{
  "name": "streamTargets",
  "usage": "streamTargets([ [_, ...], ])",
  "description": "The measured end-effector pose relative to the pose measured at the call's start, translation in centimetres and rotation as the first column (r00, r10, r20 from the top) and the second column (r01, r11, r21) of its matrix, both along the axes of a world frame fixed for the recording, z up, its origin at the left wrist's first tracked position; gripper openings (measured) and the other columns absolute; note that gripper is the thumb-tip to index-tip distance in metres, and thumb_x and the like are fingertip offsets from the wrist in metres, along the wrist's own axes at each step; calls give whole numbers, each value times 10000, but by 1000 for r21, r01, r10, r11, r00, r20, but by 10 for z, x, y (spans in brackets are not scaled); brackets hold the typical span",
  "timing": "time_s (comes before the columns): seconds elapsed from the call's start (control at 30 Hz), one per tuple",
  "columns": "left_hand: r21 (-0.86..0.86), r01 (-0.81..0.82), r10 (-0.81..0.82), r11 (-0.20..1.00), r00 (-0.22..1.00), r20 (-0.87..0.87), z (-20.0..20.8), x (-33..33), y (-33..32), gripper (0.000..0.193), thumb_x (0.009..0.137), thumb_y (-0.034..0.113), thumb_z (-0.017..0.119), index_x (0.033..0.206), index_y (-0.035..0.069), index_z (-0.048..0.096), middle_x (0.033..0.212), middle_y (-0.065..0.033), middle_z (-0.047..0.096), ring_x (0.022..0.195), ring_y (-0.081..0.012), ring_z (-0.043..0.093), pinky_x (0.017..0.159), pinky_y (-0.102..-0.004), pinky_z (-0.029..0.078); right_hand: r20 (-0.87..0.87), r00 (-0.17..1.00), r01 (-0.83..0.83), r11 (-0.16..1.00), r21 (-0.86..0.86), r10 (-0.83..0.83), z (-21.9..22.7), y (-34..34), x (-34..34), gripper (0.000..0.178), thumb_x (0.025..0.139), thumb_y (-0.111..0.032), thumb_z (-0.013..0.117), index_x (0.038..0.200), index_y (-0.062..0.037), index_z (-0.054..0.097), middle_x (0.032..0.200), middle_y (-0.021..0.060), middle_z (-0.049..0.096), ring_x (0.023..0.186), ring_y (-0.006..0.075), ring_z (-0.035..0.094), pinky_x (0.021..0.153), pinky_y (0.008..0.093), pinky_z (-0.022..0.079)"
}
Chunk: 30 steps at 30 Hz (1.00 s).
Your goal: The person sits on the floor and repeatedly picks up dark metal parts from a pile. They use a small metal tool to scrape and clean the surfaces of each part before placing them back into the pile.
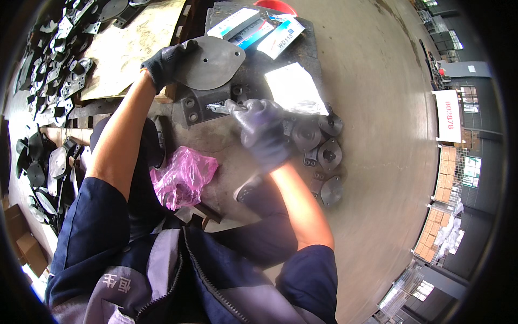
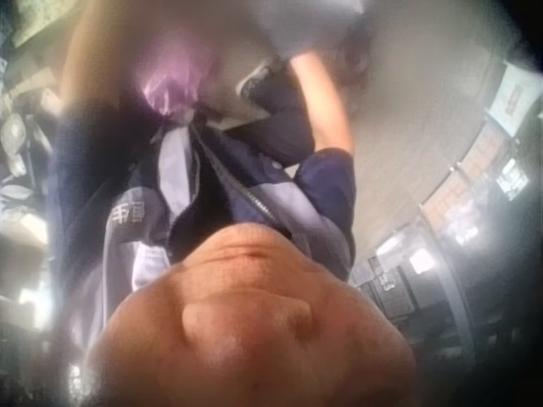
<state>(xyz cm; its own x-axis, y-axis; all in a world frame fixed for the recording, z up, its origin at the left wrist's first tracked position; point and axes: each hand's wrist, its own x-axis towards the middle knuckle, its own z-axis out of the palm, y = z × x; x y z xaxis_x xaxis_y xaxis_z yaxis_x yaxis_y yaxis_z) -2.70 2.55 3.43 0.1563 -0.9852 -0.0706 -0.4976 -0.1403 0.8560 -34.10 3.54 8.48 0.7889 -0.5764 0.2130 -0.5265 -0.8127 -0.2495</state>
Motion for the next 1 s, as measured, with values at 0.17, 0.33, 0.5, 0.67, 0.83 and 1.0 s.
streamTargets([
  [0.17, 8, -8, 9, 1000, 984, -180, -9, 1, -2, 430, 951, 419, 510, 1104, 35, 629, 880, -62, 673, 789, -110, 637, 718, -281, 540, 77, 992, -82, 973, -216, 101, 2, -7, 5, 352, 747, -81, 609, 1065, -208, 691, 761, 55, 553, 646, 262, 555, 558, 390, 443],
  [0.33, 202, -65, 120, 977, 954, -276, 12, -8, -1, 438, 946, 428, 520, 1083, 29, 635, 873, -50, 663, 765, -110, 624, 707, -284, 538, 137, 989, 89, 954, -285, -51, -24, -15, -11, 399, 705, -43, 608, 1042, -234, 703, 751, 38, 554, 609, 254, 556, 528, 388, 437],
  [0.5, 174, -63, 111, 983, 954, -279, 8, -6, 0, 449, 944, 442, 519, 1069, 28, 641, 868, -40, 657, 752, -112, 609, 709, -284, 529, 154, 988, 25, 949, -314, 25, -17, -21, -15, 376, 728, -39, 583, 1030, -224, 709, 773, 37, 578, 629, 253, 569, 550, 375, 452],
  [0.67, 144, -125, 177, 982, 880, -440, -5, -6, -6, 437, 929, 435, 555, 1046, 26, 655, 891, -46, 647, 747, -122, 592, 717, -275, 506, 157, 987, 38, 997, -72, -26, -14, -25, -30, 281, 833, -74, 536, 1084, -109, 656, 787, 84, 633, 651, 248, 584, 597, 331, 481],
  [0.83, 169, -75, 168, 983, 741, -650, 1, -8, 1, 489, 928, 465, 536, 1111, 18, 611, 923, -65, 653, 791, -132, 612, 749, -285, 517, 527, 836, 56, 979, 198, -154, -20, -29, -65, 293, 847, 4, 489, 1112, -42, 606, 855, 61, 653, 697, 137, 588, 650, 260, 488],
  [1.0, 155, -92, 170, 984, 761, -626, 0, -11, 0, 457, 962, 421, 481, 1124, 17, 622, 1005, -49, 670, 887, -146, 624, 798, -292, 496, 466, 183, -189, 434, 881, -866, -60, -52, -140, 151, 910, -4, 433, 965, -35, 571, 738, -12, 577, 664, 64, 507, 625, 220, 434],
])
